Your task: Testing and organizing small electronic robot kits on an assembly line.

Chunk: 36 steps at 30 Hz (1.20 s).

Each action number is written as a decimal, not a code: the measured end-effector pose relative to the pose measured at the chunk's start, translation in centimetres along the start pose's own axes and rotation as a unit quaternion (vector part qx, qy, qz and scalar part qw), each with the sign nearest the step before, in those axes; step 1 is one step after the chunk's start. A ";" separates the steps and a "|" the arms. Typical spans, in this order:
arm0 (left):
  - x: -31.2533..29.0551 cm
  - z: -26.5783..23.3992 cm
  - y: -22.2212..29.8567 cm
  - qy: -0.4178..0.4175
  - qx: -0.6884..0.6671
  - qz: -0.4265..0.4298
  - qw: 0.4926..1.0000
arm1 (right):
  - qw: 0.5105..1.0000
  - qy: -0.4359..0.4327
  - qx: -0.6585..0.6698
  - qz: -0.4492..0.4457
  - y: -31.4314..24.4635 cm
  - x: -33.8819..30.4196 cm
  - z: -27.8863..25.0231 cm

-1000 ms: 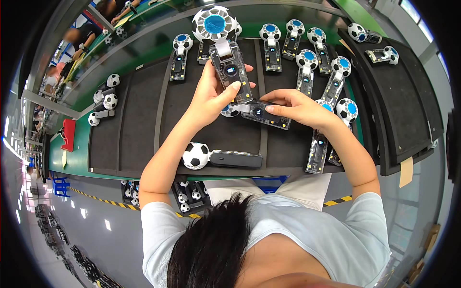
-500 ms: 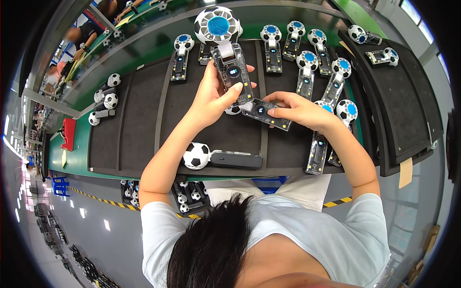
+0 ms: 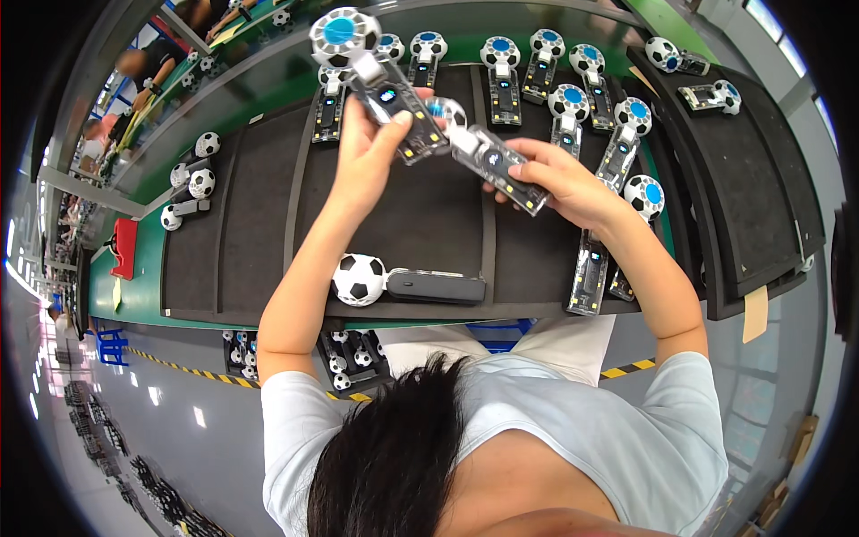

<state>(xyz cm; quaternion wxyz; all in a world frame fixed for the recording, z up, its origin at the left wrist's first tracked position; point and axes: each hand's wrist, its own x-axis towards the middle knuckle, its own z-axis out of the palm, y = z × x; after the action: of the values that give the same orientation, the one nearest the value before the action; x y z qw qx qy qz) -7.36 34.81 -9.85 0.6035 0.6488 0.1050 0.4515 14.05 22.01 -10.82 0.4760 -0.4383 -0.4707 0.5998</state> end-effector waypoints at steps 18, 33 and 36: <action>0.4 -1.3 -0.1 0.122 0.039 -0.011 0.992 | 0.978 0.054 0.105 -0.169 -0.6 -0.2 0.3; -0.3 -0.7 -0.1 0.038 0.112 -0.003 0.993 | 0.973 0.053 0.035 -0.223 0.1 0.0 0.2; -0.3 -0.6 -0.2 0.033 0.115 -0.002 0.993 | 0.972 0.057 0.031 -0.226 0.2 0.0 0.1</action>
<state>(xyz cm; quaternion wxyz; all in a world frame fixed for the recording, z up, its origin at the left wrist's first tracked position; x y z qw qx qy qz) -7.91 35.10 -10.23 0.5219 0.6983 0.1776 0.4566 13.95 22.00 -11.00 0.6388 -0.3389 -0.5110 0.4648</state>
